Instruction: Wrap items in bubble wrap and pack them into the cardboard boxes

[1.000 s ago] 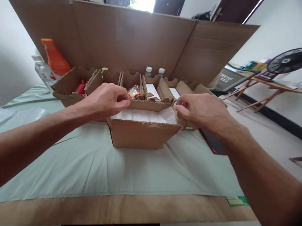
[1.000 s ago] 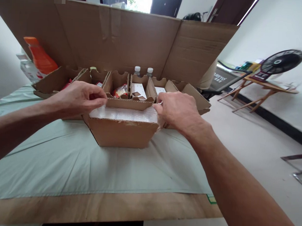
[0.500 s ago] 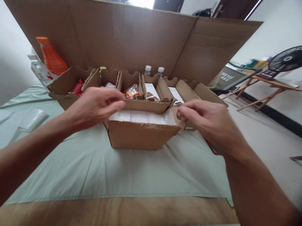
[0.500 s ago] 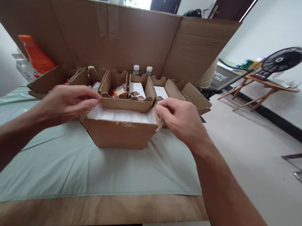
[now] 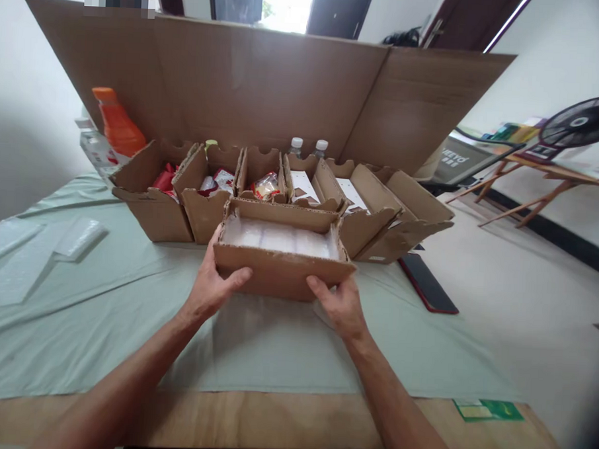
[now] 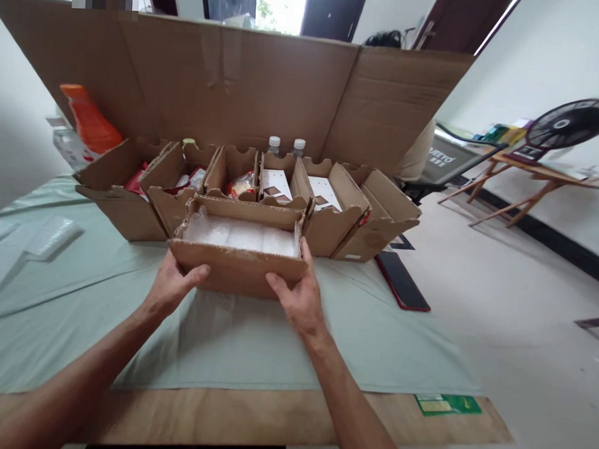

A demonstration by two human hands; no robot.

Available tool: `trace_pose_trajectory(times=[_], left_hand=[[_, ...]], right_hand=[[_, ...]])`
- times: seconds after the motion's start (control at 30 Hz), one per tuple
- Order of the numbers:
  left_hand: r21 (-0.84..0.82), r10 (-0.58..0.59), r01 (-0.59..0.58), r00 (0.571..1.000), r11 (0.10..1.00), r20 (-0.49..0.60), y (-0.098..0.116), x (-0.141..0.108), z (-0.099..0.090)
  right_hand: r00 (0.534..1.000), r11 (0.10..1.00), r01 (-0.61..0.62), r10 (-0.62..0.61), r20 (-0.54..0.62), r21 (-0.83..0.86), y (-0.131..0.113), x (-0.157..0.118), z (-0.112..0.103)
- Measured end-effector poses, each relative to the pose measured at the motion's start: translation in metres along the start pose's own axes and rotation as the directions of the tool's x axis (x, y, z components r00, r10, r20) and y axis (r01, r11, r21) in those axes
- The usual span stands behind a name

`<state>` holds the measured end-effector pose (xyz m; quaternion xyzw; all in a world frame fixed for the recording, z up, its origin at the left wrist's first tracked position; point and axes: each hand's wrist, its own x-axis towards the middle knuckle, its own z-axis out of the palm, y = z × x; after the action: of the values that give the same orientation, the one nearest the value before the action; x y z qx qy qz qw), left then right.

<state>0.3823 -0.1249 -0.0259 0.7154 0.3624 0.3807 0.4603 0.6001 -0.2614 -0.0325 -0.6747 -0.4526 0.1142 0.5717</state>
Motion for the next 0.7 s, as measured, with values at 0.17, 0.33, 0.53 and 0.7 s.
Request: trace_pose_trajectory(times=[0.17,0.33,0.53,0.7], left_hand=[[0.055,-0.031,0.037,0.992,0.998,-0.123,-0.025,-0.091,-0.035],[0.274,0.01,0.101,0.927,0.956,-0.375,0.007,-0.12,-0.096],[0.211,0.359,-0.315,0.907,0.925,-0.22,0.113,-0.009,-0.077],[-0.025,0.425,-0.431,0.898,0.902,-0.113,0.096,-0.047,-0.051]], right_hand=[[0.992,0.99,0.128,-0.127,0.029,-0.053,-0.031,-0.073,0.001],[0.98,0.989,0.145,-0.148,0.132,0.028,-0.086,-0.065,0.026],[0.921,0.912,0.388,-0.38,-0.087,0.13,-0.138,0.023,-0.003],[0.9,0.931,0.328,-0.36,-0.245,-0.163,-0.142,-0.036,-0.04]])
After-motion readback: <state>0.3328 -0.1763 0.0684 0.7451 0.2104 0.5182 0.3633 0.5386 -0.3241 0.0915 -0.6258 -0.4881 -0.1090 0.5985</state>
